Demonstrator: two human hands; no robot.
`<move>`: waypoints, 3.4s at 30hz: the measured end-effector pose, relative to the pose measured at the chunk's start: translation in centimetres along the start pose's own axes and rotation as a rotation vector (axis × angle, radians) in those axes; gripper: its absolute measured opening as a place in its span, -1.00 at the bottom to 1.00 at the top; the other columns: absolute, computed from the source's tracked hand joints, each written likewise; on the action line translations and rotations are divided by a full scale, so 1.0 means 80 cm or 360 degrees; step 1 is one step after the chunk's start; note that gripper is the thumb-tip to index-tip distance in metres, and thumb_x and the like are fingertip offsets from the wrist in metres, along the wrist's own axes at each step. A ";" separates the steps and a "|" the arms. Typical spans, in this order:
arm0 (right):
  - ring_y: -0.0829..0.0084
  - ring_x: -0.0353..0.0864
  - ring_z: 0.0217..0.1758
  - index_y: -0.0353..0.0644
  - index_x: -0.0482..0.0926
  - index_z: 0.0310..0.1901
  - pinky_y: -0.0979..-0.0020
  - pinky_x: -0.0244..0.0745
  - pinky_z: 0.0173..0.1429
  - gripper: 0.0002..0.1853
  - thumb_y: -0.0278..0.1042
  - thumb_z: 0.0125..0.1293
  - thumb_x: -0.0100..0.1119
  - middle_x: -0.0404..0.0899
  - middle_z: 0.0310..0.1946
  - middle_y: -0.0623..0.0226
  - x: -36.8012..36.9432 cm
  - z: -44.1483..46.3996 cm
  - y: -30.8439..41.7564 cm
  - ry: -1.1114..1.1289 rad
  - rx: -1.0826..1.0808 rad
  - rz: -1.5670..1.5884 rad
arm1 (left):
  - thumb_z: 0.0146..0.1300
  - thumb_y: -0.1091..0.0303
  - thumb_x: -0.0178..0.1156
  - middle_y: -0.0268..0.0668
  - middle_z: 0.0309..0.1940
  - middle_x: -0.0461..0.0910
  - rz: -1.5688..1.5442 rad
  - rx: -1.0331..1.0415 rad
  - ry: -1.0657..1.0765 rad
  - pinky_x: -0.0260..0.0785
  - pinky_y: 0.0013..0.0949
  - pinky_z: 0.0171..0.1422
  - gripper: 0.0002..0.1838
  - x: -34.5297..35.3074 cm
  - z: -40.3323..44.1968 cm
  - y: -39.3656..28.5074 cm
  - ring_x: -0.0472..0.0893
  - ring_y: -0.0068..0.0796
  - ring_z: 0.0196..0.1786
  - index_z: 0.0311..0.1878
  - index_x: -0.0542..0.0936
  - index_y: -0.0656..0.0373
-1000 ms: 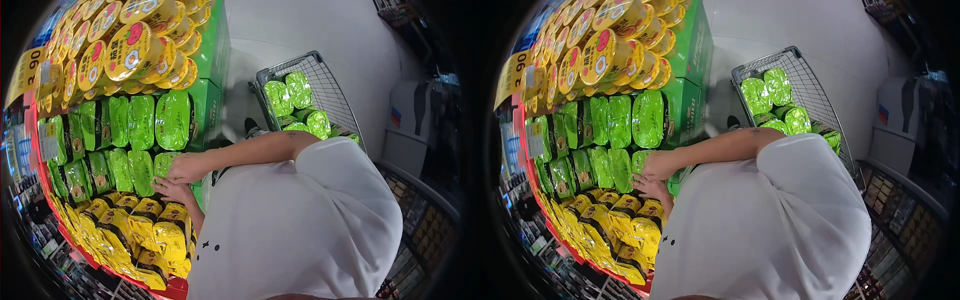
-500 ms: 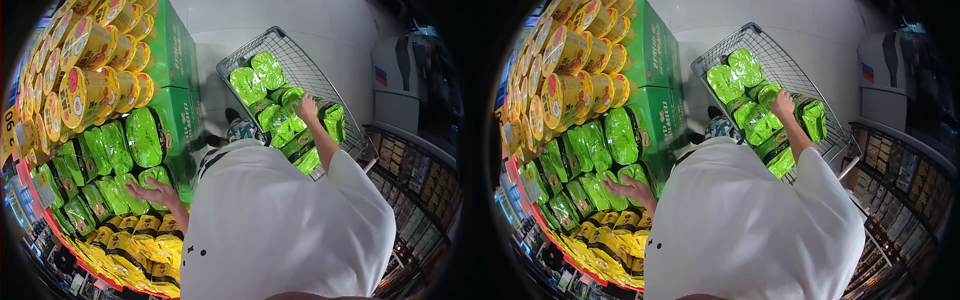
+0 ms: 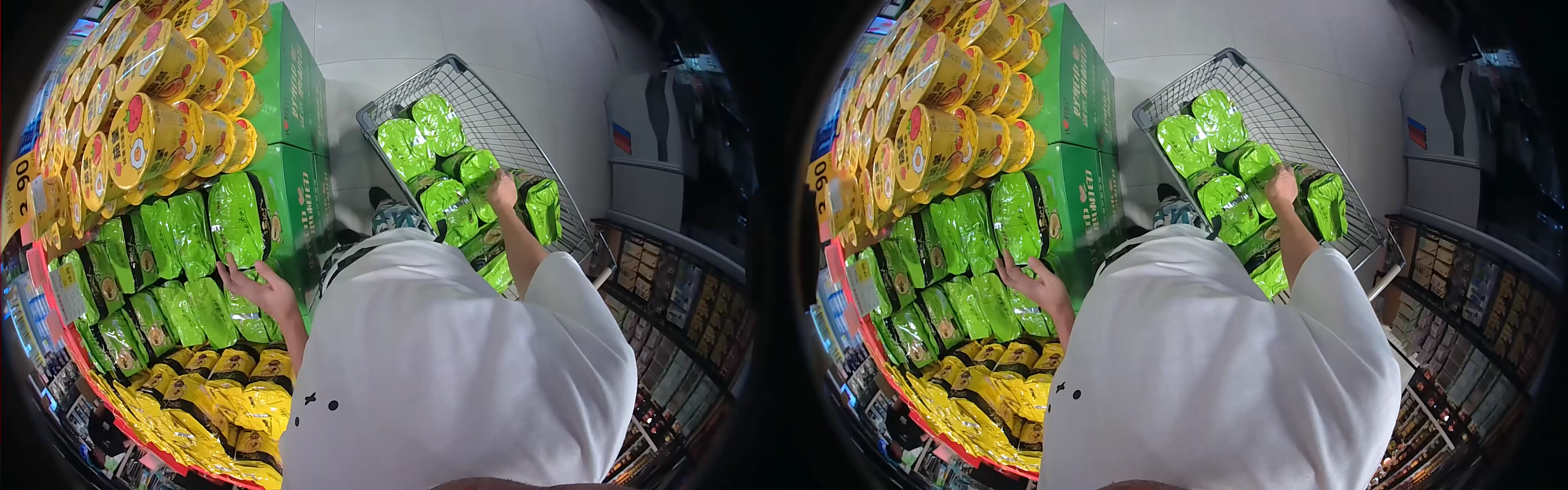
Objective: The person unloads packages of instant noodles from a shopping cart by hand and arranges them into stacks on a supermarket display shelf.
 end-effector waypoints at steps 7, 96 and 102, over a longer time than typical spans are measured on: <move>-0.27 0.63 0.01 -0.25 0.54 -0.15 -0.13 0.51 0.07 -0.90 -0.50 0.32 0.19 0.65 -0.12 -0.11 -0.066 -0.007 0.014 -0.0203 -0.0354 0.0269 | 0.62 0.34 0.12 0.25 0.69 0.09 -0.0056 0.0051 -0.0041 0.03 0.26 0.72 -0.40 0.002 -0.007 0.006 0.16 0.26 0.68 0.63 0.33 0.35; -0.26 0.61 0.34 -0.12 0.54 0.33 -0.06 0.51 0.38 -0.50 0.04 0.57 0.26 0.62 0.29 -0.27 0.021 -0.574 0.965 0.1072 -0.3053 0.0612 | 0.74 -0.07 -0.02 0.42 0.64 0.08 -0.0618 -0.1627 -0.1771 0.08 0.13 0.74 -0.14 -0.137 0.074 0.314 0.16 0.39 0.67 0.69 0.02 0.53; -0.40 0.69 0.14 -0.07 0.35 0.43 -0.20 0.50 0.28 -0.43 0.02 0.57 0.23 0.75 -0.03 -0.29 0.015 -0.579 0.956 0.1306 -0.2722 0.0320 | 0.76 -0.26 -0.36 0.15 0.72 0.20 -0.0998 -0.1875 -0.1654 0.10 -0.05 0.75 -0.14 -0.156 0.058 0.351 0.26 0.18 0.71 0.74 0.13 0.32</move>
Point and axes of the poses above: each hand's wrist, its own z-axis towards the middle knuckle, its own x-axis out of the palm, y = z × x, the point moved 1 cm from there along z, towards the middle knuckle
